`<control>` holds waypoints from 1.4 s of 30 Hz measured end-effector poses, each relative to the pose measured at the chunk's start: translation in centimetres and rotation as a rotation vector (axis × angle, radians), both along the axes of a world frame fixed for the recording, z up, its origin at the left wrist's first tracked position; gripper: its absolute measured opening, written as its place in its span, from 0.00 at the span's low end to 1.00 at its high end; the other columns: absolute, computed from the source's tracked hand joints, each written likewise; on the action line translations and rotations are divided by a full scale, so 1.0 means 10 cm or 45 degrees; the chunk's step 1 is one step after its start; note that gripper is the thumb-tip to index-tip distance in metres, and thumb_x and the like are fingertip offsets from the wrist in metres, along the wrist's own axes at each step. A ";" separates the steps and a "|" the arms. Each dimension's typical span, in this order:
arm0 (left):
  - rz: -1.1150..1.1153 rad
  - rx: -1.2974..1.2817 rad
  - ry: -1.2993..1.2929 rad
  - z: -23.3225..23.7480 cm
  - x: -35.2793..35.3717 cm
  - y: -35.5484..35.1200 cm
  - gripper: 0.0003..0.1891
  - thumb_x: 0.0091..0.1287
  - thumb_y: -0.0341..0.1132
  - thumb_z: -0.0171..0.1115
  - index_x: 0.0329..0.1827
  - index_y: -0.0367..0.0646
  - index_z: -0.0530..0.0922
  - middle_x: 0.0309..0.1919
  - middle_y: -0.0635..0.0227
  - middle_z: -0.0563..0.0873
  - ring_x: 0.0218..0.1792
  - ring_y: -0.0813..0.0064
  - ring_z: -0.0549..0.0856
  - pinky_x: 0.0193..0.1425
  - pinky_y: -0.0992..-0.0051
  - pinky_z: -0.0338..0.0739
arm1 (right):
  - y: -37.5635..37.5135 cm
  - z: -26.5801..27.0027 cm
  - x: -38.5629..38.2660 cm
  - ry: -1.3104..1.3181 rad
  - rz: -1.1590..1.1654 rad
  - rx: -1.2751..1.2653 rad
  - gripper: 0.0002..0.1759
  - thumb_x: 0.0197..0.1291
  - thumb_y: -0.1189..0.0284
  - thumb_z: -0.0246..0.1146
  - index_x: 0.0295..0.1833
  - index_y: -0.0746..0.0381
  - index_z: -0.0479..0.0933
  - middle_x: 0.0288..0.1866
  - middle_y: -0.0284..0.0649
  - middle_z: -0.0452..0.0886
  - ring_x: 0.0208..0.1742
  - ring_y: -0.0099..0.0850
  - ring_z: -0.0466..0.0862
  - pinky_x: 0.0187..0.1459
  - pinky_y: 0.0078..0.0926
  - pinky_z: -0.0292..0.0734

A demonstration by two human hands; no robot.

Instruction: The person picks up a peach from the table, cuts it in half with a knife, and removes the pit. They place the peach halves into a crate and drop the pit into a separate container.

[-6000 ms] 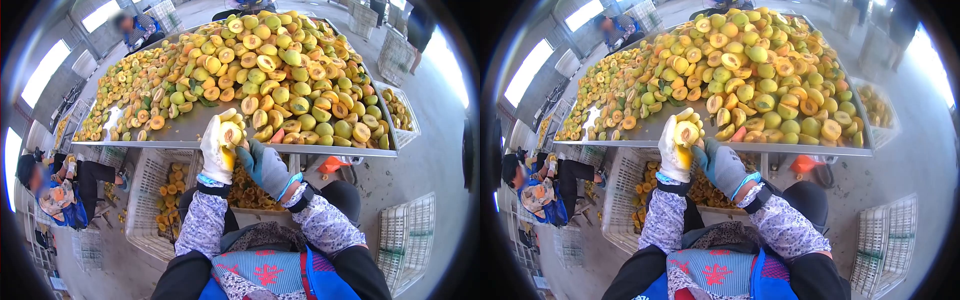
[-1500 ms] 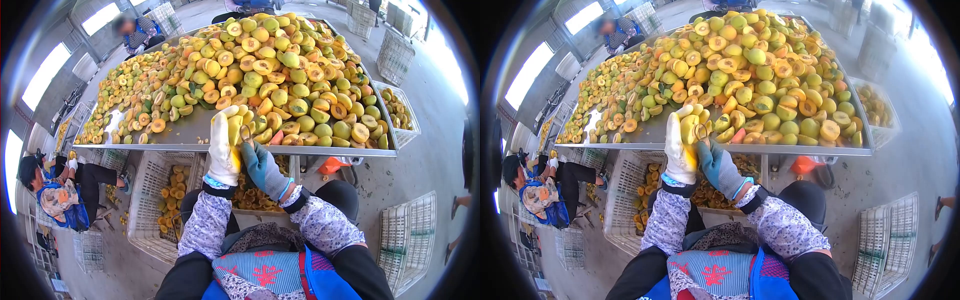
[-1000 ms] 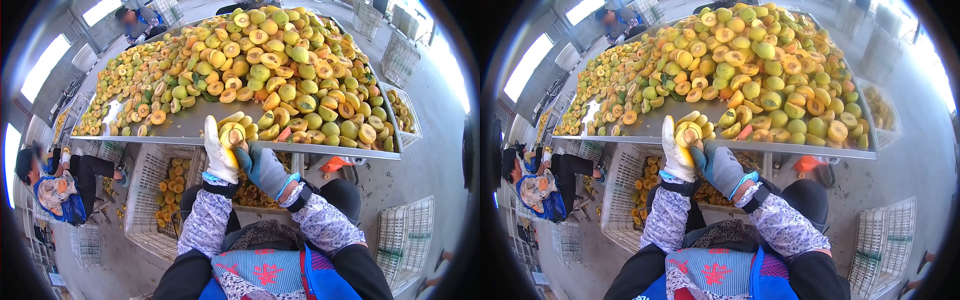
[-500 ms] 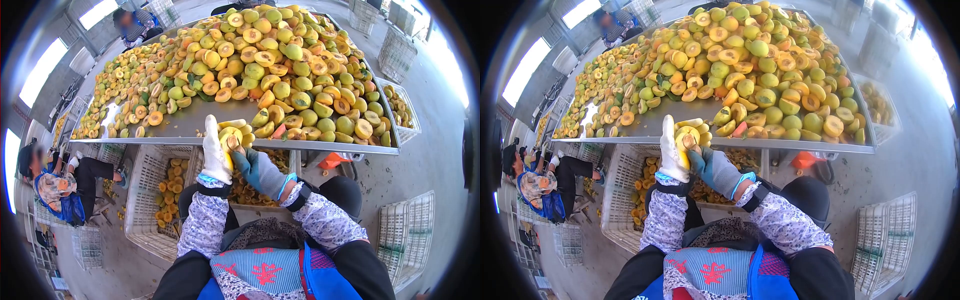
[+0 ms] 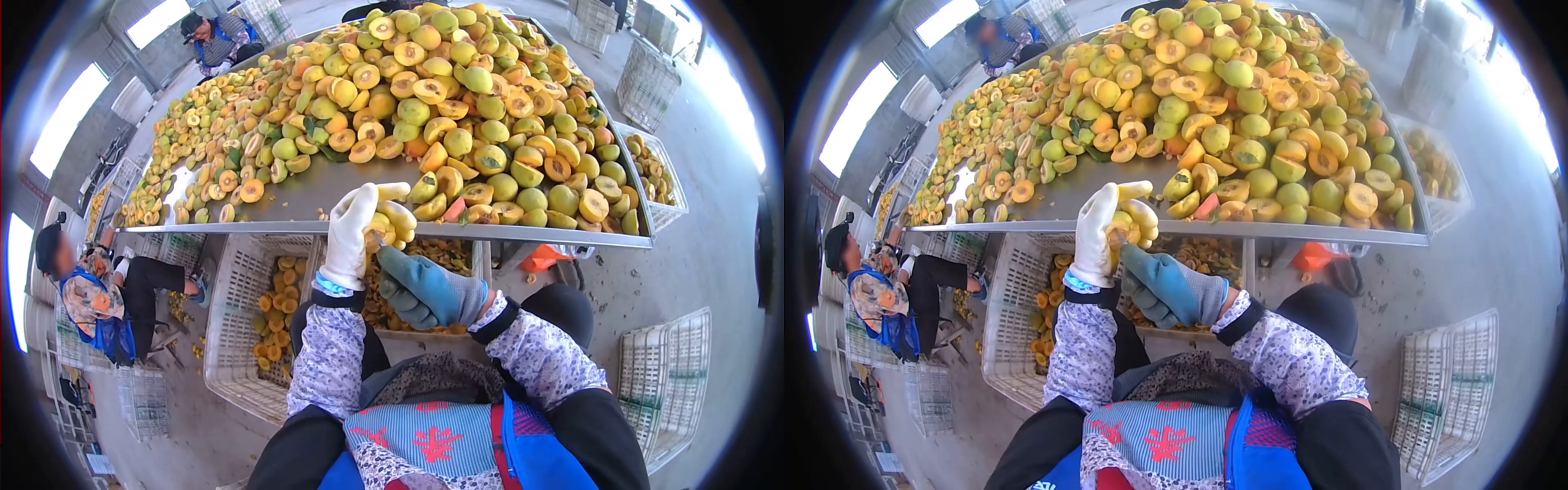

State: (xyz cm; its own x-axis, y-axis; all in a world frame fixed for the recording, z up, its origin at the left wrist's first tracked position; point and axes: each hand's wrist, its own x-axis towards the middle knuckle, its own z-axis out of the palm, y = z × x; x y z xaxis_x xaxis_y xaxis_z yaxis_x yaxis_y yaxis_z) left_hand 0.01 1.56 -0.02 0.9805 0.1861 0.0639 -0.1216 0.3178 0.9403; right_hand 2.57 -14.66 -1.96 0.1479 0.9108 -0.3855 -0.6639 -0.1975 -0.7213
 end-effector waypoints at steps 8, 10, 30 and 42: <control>-0.156 0.275 0.143 0.03 -0.01 0.01 0.25 0.79 0.48 0.53 0.46 0.30 0.87 0.24 0.60 0.88 0.23 0.70 0.85 0.30 0.73 0.80 | -0.03 0.13 -0.09 -0.386 -0.047 -0.231 0.27 0.79 0.41 0.45 0.36 0.51 0.70 0.17 0.22 0.58 0.13 0.15 0.57 0.13 0.18 0.52; -0.093 0.119 0.034 -0.04 -0.01 0.00 0.27 0.80 0.49 0.50 0.48 0.30 0.86 0.24 0.61 0.85 0.23 0.67 0.83 0.28 0.71 0.79 | -0.07 0.07 -0.02 -0.085 0.069 -0.065 0.28 0.78 0.40 0.45 0.36 0.51 0.70 0.17 0.23 0.60 0.13 0.15 0.58 0.13 0.18 0.53; 1.072 1.406 0.364 0.32 -0.70 1.08 0.18 0.76 0.44 0.61 0.53 0.38 0.87 0.41 0.63 0.92 0.38 0.73 0.90 0.43 0.76 0.82 | -0.21 -0.47 0.06 -1.684 -0.457 -0.469 0.21 0.73 0.56 0.61 0.45 0.66 0.84 0.34 0.58 0.85 0.40 0.58 0.86 0.41 0.49 0.80; 0.175 1.453 0.312 -0.17 0.85 -0.24 0.35 0.63 0.53 0.69 0.70 0.44 0.77 0.62 0.51 0.85 0.62 0.55 0.85 0.68 0.64 0.76 | -0.44 -0.22 -0.02 -1.763 -0.422 -0.497 0.22 0.73 0.54 0.60 0.50 0.65 0.83 0.37 0.58 0.86 0.44 0.57 0.86 0.43 0.49 0.80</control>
State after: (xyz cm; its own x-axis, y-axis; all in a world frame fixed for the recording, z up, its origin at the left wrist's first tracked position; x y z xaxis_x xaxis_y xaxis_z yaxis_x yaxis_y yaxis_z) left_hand 8.55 -0.81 -1.71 0.9659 0.2481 0.0745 0.1343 -0.7256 0.6749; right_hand 2.41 -19.04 -4.18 0.7707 0.6367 0.0259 0.4415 -0.5042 -0.7422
